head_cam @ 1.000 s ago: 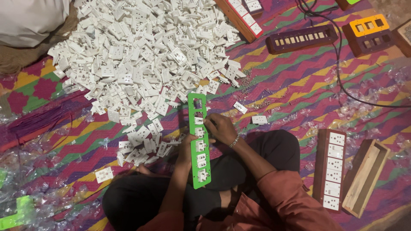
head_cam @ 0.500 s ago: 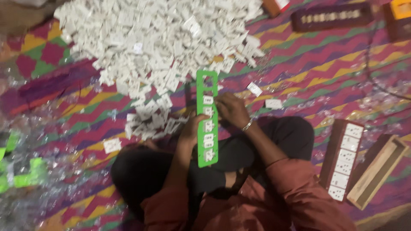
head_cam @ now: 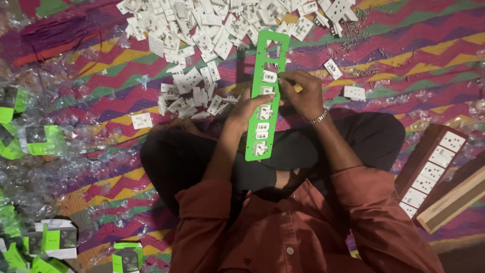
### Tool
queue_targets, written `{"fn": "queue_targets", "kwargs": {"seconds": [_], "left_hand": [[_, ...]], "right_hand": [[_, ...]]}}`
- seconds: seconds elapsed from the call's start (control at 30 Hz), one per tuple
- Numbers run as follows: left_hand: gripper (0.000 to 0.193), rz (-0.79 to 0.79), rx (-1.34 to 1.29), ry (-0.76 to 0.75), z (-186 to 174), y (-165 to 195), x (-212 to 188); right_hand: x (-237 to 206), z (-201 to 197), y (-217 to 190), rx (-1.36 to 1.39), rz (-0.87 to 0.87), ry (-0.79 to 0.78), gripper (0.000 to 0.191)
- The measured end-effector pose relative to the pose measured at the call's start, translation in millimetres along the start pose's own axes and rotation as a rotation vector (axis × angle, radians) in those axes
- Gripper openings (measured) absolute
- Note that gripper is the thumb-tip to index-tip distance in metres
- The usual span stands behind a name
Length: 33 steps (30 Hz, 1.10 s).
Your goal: The person sits on the floor and assembles electrical socket strips by inserting white socket modules into red and green plastic housings. They handle multiple socket modules and housings, aligning and pressing the modules into place.
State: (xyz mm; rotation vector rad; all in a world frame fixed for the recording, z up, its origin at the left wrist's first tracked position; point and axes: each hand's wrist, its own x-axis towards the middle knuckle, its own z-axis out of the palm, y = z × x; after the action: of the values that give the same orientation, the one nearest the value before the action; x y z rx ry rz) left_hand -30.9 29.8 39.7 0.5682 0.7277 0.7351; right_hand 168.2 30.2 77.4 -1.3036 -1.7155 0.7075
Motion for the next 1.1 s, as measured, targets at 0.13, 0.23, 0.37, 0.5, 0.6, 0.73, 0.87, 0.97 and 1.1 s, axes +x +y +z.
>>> {"fn": "queue_targets", "kwargs": {"seconds": [0.13,0.23,0.37,0.5,0.6,0.73,0.87,0.97,1.1], "left_hand": [[0.03,0.005,-0.028,-0.012,1,2,-1],[0.03,0.01,-0.04,-0.032,1,1,0],[0.032,0.019,-0.061,-0.042,-2,-3,1],[0.031,-0.002,-0.082,-0.004,-3,-7,2],[0.034,0.037,-0.113,-0.039,1,-5,3],[0.03,0.036,-0.01,-0.013,10,5,2],[0.027,0.019,0.053,0.028,14,12,-3],[0.025,0.016,0.042,0.026,16,14,-5],[0.024,0.018,0.1,0.023,16,14,-4]], "right_hand": [[0,-1,-3,-0.025,-0.033,-0.026,0.013],[-1,-2,-4,-0.026,-0.048,-0.025,0.014],[-4,0,0,0.008,0.003,-0.027,0.016],[-7,5,12,0.032,0.039,-0.015,0.015],[-4,6,18,-0.108,0.071,0.015,0.018],[1,2,19,-0.001,0.054,0.018,0.017],[0,0,13,0.019,0.084,-0.03,0.017],[0,1,11,-0.027,0.044,0.001,0.015],[3,0,11,-0.066,0.036,-0.002,0.013]]}}
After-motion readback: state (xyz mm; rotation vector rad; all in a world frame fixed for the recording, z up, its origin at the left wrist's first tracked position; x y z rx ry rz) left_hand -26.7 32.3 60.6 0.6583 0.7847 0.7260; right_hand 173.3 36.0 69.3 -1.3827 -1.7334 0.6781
